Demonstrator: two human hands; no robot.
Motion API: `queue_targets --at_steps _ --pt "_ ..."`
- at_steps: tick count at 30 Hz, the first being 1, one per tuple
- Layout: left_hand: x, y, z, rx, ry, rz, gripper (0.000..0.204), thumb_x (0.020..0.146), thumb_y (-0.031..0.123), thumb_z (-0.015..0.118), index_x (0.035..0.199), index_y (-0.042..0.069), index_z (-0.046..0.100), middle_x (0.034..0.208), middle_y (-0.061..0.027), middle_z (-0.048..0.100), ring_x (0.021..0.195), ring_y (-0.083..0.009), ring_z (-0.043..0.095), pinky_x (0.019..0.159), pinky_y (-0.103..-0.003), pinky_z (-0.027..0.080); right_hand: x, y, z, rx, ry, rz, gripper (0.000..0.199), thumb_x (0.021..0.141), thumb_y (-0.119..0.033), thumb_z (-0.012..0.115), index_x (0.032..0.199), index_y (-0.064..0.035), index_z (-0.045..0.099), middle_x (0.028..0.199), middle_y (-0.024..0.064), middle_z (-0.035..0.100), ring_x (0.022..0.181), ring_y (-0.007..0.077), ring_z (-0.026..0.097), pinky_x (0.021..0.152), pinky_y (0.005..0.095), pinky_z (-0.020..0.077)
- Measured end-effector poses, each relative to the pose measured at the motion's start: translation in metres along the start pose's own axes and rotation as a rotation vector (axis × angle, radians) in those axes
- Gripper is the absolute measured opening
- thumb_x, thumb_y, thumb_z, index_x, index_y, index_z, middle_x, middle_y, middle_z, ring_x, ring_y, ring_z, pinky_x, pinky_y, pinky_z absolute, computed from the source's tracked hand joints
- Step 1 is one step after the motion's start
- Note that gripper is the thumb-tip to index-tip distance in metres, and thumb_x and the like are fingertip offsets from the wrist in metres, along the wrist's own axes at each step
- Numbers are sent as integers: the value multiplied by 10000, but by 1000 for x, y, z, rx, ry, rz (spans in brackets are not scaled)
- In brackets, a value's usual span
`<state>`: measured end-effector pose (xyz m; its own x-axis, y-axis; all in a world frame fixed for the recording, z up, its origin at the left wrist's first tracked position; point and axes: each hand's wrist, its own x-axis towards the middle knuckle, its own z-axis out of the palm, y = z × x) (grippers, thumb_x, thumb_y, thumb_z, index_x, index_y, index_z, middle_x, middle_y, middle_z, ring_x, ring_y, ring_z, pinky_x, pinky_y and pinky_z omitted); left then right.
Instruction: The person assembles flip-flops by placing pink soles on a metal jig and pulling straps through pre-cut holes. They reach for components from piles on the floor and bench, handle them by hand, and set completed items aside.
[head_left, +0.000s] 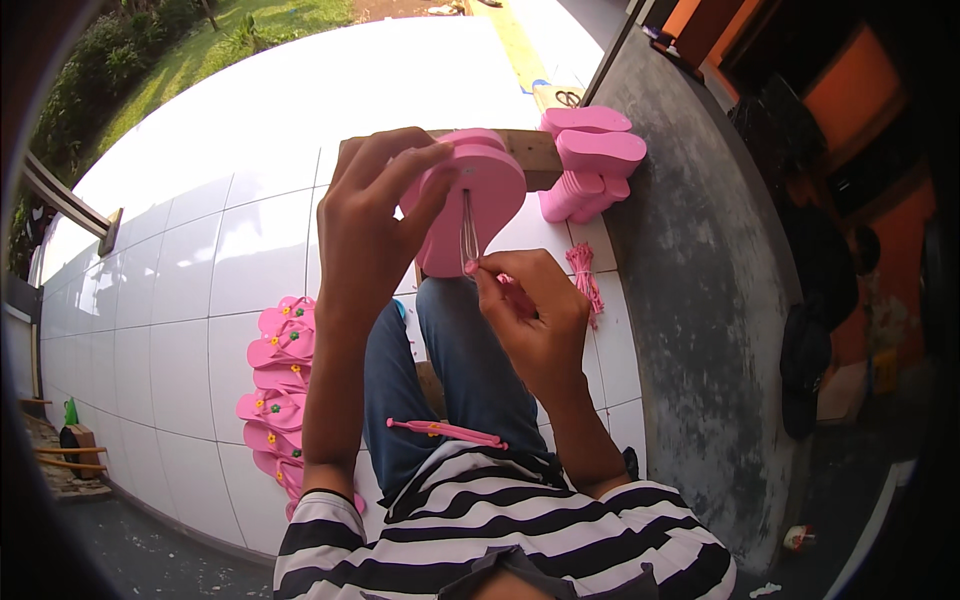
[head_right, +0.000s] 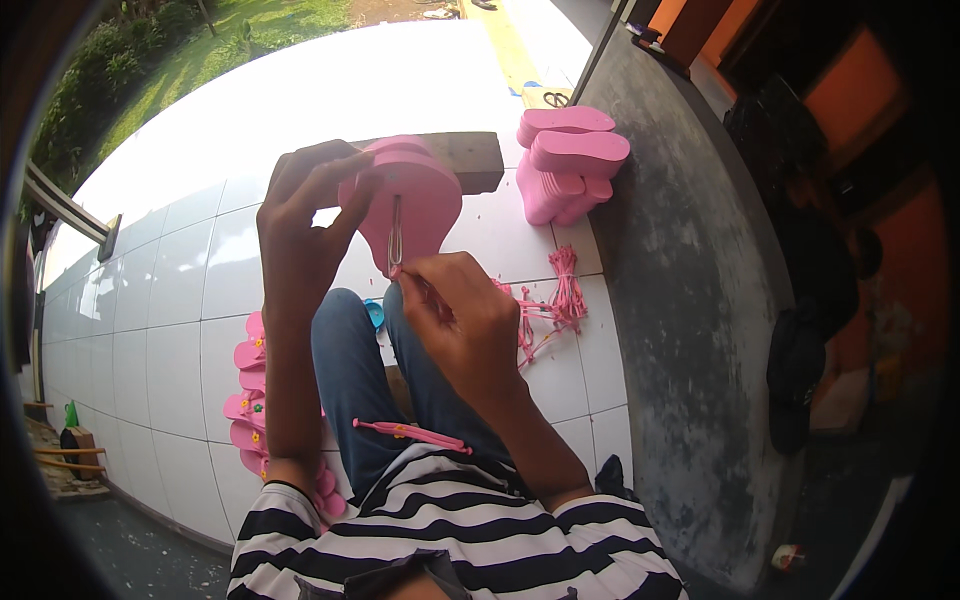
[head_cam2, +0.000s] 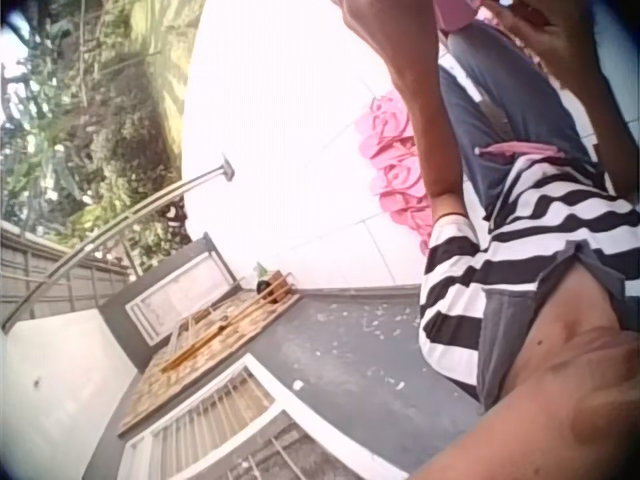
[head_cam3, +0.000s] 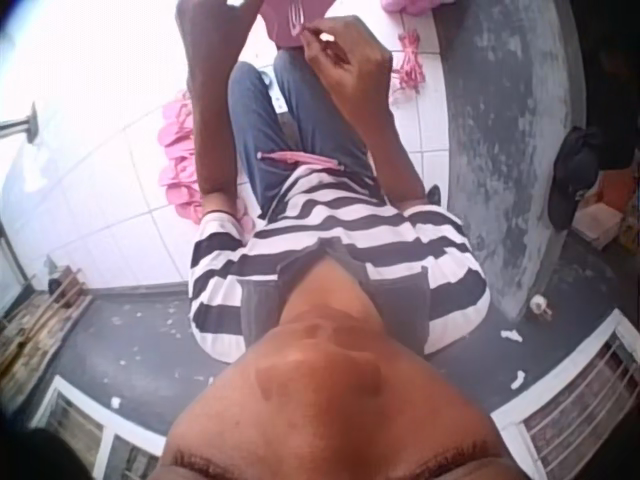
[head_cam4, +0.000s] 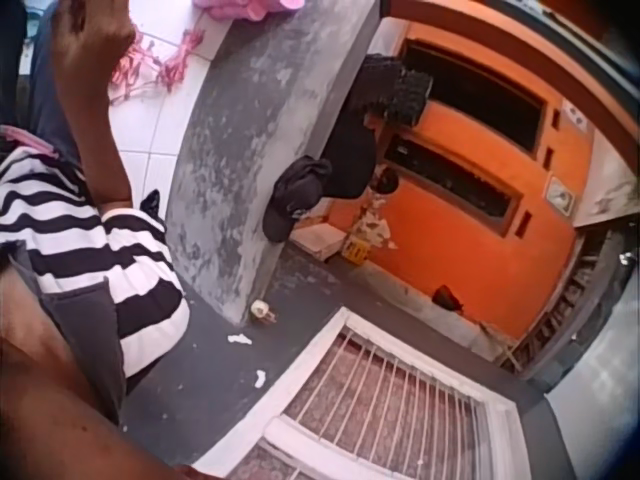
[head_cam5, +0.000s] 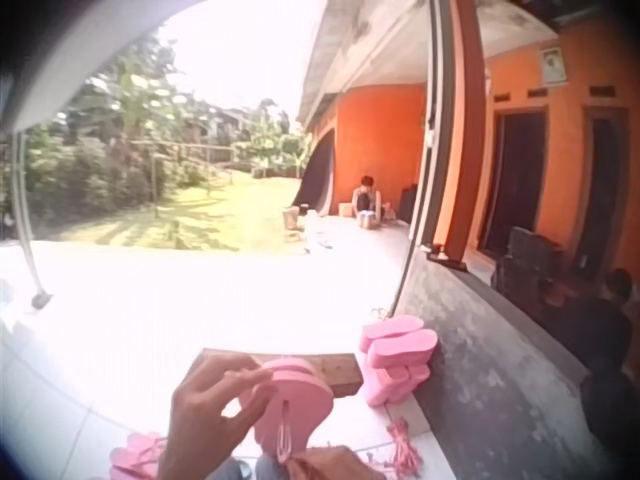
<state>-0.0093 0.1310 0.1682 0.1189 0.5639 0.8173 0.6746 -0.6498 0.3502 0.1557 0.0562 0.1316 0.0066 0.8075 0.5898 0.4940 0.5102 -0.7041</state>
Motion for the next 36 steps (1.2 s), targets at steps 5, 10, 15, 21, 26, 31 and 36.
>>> queue_targets --at_steps 5,10,15,21,26,31,36 --pt "2 7 -4 62 -51 46 212 807 116 783 988 62 685 950 -100 698 789 -240 671 686 -336 553 14 11 -1 -181 29 -224 158 808 -9 744 957 -35 700 883 77 682 704 207 660 600 307 522" --pt "-2 13 0 -33 -141 -48 241 809 122 786 1003 67 653 868 -101 701 764 -252 673 670 -343 537 15 15 -6 -272 67 -362 190 775 -18 780 955 -42 722 877 78 693 729 233 670 609 339 521" --pt "-27 4 -5 -422 -165 -139 243 841 82 748 1055 28 644 975 -104 702 894 -220 680 789 -331 522 17 32 -3 -131 107 -291 409 708 -110 866 1067 -67 675 1038 46 602 938 197 603 810 349 500" --pt "-51 12 23 -661 -49 -358 217 928 83 657 1137 26 634 1018 -106 688 935 -188 663 810 -302 507 36 45 3 354 -83 -95 615 724 -235 869 1236 -83 566 1117 64 613 1041 230 596 931 373 463" --pt "-59 25 21 -725 -11 -497 189 967 87 608 1145 26 630 1027 -90 675 946 -165 648 811 -286 497 44 49 -9 481 -339 34 630 721 -132 872 1257 -63 549 1178 51 610 1172 162 561 1027 337 418" --pt "-73 40 15 -676 10 -487 202 973 100 614 1158 21 627 996 -75 659 938 -140 631 813 -267 485 15 35 9 616 -135 150 383 810 -163 817 1099 -47 593 1044 68 651 958 152 648 810 295 531" --pt "-76 54 14 -767 99 -556 205 980 90 616 1162 -4 617 1013 -67 652 932 -115 615 814 -249 482 3 22 18 488 13 158 264 849 -109 772 1053 -36 621 964 73 643 906 161 663 766 306 537"
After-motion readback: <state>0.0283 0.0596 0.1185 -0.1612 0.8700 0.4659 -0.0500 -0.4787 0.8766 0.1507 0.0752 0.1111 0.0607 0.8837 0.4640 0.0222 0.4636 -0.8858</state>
